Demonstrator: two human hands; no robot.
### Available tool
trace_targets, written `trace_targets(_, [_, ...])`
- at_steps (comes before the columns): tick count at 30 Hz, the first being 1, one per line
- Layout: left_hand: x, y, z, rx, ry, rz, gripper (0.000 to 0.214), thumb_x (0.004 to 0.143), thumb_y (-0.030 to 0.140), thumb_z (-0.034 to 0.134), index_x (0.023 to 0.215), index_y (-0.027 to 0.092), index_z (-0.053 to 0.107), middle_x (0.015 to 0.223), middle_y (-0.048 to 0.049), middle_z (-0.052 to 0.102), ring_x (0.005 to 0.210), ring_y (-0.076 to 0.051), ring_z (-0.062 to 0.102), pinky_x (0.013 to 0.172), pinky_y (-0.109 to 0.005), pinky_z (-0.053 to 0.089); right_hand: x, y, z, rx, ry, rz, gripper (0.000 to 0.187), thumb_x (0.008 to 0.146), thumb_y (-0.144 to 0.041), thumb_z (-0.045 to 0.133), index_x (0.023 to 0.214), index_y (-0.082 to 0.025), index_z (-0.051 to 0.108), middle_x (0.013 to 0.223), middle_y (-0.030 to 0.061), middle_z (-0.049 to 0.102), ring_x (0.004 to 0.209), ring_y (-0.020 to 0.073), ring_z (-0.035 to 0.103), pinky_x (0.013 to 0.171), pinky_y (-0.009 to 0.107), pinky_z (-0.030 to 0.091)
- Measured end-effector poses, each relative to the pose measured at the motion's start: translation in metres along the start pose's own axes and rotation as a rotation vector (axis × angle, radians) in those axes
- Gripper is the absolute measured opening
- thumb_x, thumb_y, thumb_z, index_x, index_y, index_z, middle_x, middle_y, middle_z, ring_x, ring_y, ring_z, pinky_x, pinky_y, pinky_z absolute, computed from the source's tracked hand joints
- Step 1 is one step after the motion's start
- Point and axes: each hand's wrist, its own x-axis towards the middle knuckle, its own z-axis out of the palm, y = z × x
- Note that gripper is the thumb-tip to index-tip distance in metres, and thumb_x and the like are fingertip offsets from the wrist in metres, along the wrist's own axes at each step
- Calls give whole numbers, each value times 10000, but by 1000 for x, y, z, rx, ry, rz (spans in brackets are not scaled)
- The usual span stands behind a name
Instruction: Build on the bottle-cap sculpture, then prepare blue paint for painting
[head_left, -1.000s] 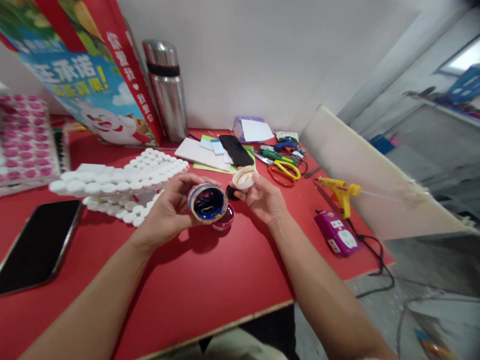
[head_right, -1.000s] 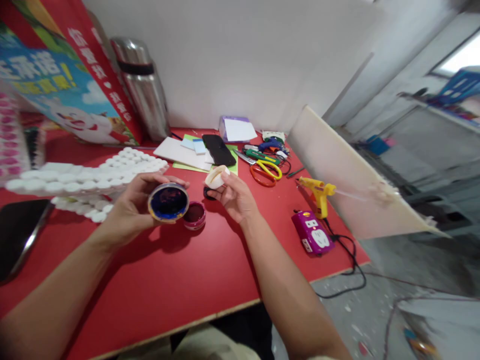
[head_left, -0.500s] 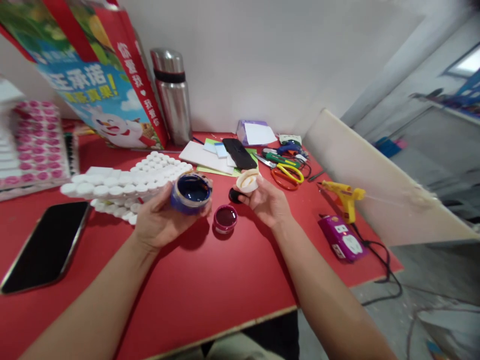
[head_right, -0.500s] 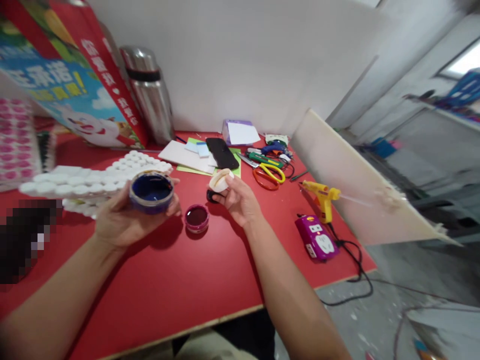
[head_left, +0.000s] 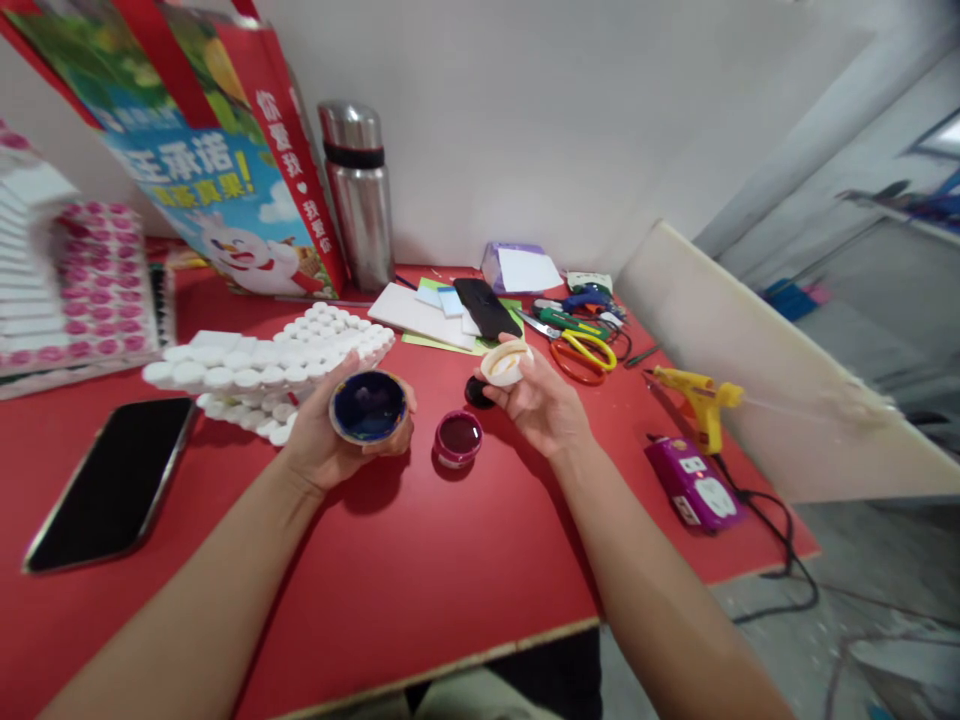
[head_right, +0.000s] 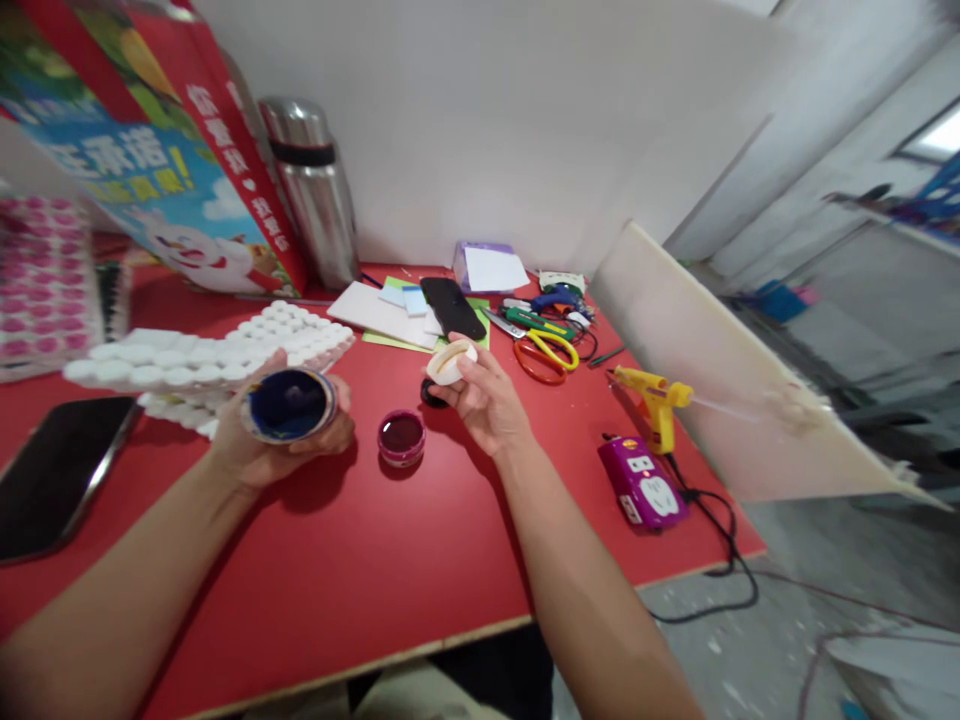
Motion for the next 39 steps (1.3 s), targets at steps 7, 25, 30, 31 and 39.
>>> trace_targets(7, [0,1,-6,14,-6,-15,703,879,759,518,800,101,753,458,-58,540,436,-160,477,509,-310,409,-1,0,1,-19,24,-90,403,703,-275,881,1071,-264,718,1012,3,769,985,205,741,905,385,621])
trace_targets(25, [-2,-9,-13,-131,284,92,494,812,608,771,1089,201,725,1015,-101,781,826,-253,747,630,-337,602,1,-7,-6,-164,246,-351,506,626,-209,922,1015,-284,606,1037,1,752,1060,191,718,1077,408,530])
trace_targets(30, [-5,-12,-15,-102,262,126,563,687,450,910,1173,249,709,1246,-78,731,1012,-263,733,754,-341,622,5,-8,-18,-290,381,-472,637,581,-219,931,1104,-282,574,1035,-13,698,972,177,697,991,378,555])
trace_targets(31, [-5,-12,-15,-72,237,143,602,661,423,927,1191,246,704,1273,-85,720,1042,-268,725,781,-339,619,5,-8,-20,-324,388,-476,643,587,-231,930,1119,-286,574,1039,-18,691,962,175,691,974,374,558])
trace_targets(39, [5,-11,-10,236,344,245,762,487,149,978,1195,214,703,1276,-100,717,1168,-288,678,914,-327,567,7,-10,-37,-639,395,-414,635,638,-312,900,1197,-265,603,1194,38,644,1059,221,641,1027,418,507])
